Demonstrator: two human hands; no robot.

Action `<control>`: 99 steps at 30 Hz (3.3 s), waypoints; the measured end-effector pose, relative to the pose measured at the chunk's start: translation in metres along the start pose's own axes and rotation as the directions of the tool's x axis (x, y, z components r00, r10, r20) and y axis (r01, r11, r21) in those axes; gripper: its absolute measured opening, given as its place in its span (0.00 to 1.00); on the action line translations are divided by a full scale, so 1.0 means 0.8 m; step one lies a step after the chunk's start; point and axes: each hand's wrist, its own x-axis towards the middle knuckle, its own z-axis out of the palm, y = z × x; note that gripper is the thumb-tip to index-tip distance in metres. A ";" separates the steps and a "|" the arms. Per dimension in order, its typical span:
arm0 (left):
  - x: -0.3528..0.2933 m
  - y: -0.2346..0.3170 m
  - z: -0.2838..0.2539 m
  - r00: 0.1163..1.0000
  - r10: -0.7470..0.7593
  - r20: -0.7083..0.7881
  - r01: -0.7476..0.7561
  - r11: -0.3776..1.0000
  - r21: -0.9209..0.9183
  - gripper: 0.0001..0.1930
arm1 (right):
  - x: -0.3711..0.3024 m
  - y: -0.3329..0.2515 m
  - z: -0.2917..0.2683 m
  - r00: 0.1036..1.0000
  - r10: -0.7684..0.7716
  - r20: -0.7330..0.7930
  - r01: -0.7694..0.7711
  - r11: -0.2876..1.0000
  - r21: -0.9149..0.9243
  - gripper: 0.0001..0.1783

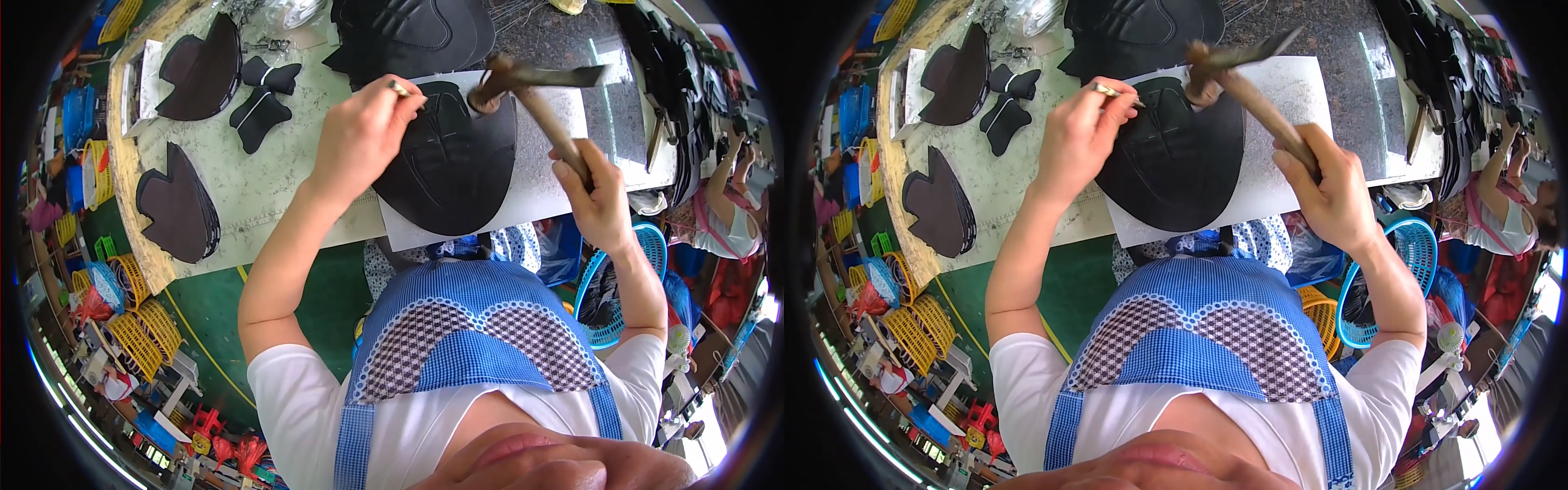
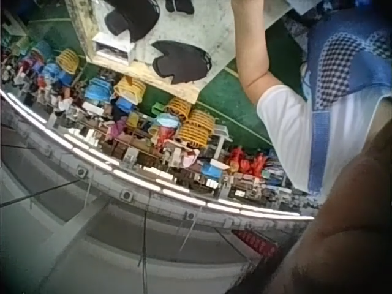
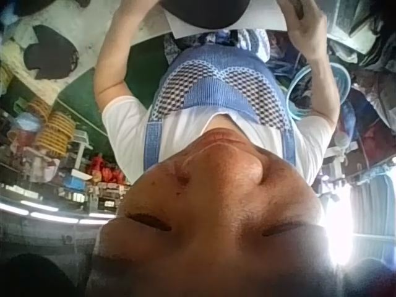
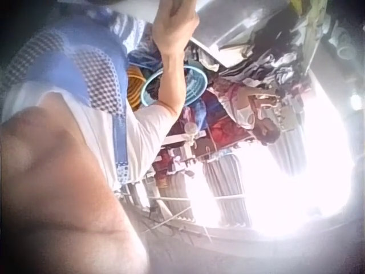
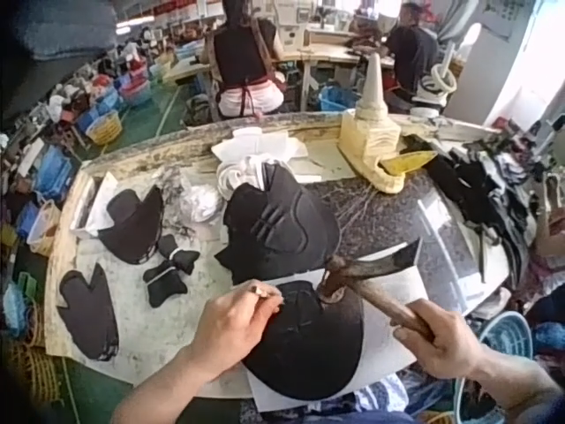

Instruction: Assembling shoe upper components by placing small metal pieces and hammering them into place.

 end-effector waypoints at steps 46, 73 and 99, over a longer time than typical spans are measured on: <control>0.009 -0.014 -0.002 0.950 -0.313 0.003 0.284 0.856 -0.431 0.12 | 0.009 0.020 0.019 0.995 0.056 -0.081 -0.036 0.973 0.228 0.16; 0.017 -0.011 0.008 0.966 -0.256 -0.037 0.237 0.934 -0.267 0.11 | 0.014 0.022 0.016 0.992 0.030 -0.126 -0.001 0.974 0.226 0.16; -0.043 0.016 0.011 0.918 0.346 0.193 -0.394 0.749 0.533 0.08 | 0.104 -0.012 0.072 0.999 -0.004 0.041 -0.013 0.915 0.402 0.14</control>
